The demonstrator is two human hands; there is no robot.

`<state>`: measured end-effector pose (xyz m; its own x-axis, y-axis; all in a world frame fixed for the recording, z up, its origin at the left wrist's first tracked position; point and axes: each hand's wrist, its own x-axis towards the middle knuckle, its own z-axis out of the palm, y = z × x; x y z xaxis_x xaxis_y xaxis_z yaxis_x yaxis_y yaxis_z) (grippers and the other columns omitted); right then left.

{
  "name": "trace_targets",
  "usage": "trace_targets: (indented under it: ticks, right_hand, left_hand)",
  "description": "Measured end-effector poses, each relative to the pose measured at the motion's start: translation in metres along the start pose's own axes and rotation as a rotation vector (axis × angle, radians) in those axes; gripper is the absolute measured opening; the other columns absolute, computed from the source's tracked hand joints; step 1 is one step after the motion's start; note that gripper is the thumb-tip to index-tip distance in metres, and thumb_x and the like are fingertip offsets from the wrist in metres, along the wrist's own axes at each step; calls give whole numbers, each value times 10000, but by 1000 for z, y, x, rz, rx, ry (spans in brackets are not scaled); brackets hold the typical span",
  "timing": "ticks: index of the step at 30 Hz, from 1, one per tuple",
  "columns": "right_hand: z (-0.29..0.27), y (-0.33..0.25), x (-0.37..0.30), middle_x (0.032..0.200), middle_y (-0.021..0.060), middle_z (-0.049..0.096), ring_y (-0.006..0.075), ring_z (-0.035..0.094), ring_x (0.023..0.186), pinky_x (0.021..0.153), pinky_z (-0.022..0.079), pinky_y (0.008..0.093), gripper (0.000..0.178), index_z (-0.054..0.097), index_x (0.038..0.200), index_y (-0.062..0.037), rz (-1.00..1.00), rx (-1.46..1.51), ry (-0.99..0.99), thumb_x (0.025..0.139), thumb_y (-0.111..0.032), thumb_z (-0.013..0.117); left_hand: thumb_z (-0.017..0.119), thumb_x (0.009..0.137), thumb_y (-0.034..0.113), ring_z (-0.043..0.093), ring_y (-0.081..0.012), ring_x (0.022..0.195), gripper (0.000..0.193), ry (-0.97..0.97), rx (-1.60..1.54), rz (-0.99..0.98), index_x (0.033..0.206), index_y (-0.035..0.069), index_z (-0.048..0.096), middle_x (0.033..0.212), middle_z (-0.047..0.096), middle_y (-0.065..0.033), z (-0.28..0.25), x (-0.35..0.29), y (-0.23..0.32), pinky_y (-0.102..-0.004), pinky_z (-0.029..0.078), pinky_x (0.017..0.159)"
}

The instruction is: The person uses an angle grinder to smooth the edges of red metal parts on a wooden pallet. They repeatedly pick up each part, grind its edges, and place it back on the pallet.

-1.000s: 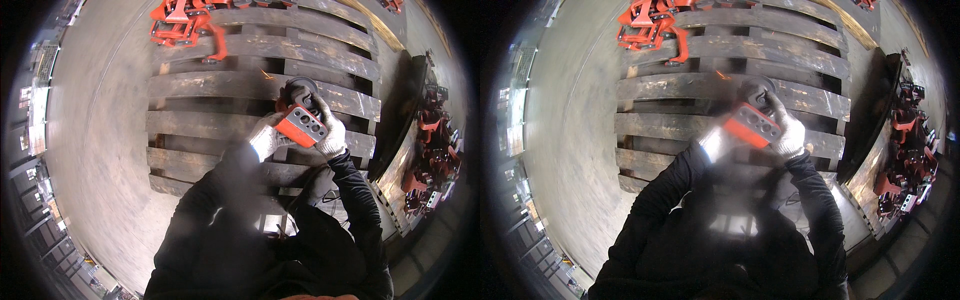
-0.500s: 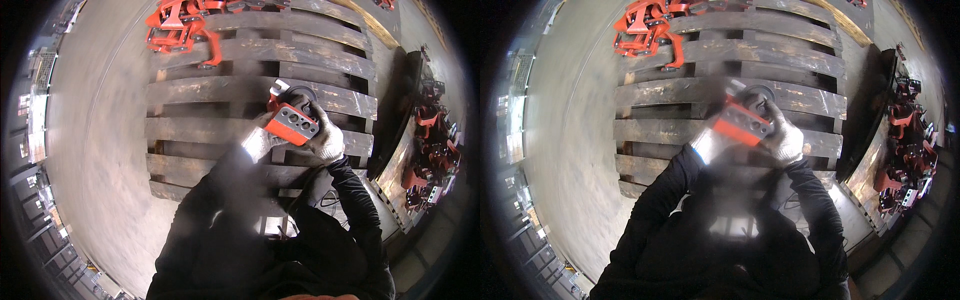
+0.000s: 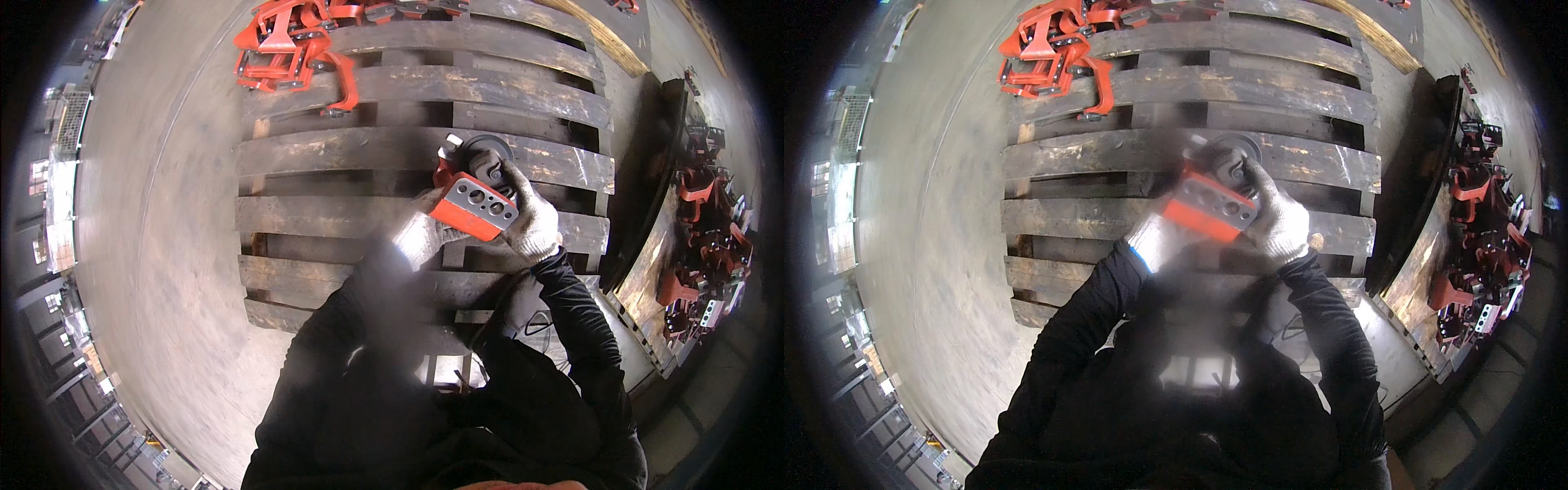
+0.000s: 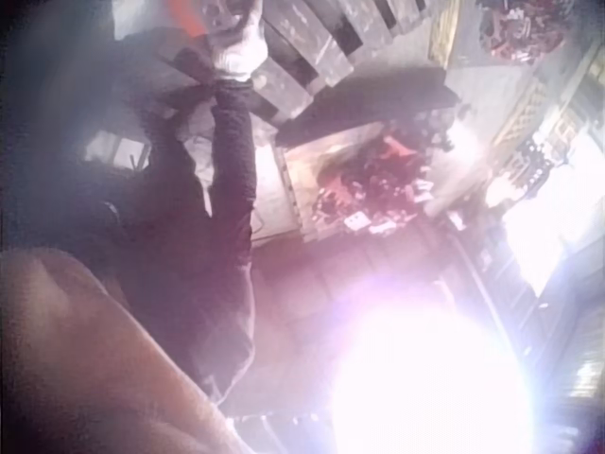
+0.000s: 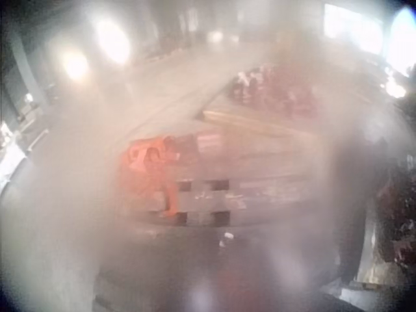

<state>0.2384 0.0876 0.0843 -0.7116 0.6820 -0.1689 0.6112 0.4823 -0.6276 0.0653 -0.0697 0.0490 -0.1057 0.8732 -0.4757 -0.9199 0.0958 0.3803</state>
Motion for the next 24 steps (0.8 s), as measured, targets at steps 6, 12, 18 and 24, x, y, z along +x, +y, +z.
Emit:
trace_targets:
  ticks: [6,12,18,24]
  right_hand:
    - [9,22,4,1243,223,697,373,700,1123,937,580,430,891,446,1513,-137,-23,179,120,719,-160,849]
    - [-3,4,29,1347,178,650,231,641,1218,1054,508,352,962,438,1503,-35,105,525,72,688,-223,913]
    - [-3,2,36,1306,151,652,211,638,1169,1027,519,359,939,444,1487,-19,114,630,22,704,-189,933]
    - [4,37,22,1332,203,647,242,652,1181,1020,527,365,961,466,1478,-21,231,520,38,699,-315,945]
  left_hand:
    - [475,1086,217,598,-268,1236,358,-156,277,126,1409,62,484,1361,588,-117,-44,12,-4,-436,541,1040]
    - [518,1064,96,627,-202,1170,318,7,224,-19,1378,41,521,1300,626,-105,-55,7,-8,-350,543,1027]
    - [522,1062,82,632,-179,1175,381,-6,705,54,1440,33,509,1322,638,-109,-107,20,-25,-322,541,1020]
    - [549,1056,124,653,-184,1130,381,-25,785,176,1423,24,515,1325,637,-121,-72,19,-3,-322,555,973]
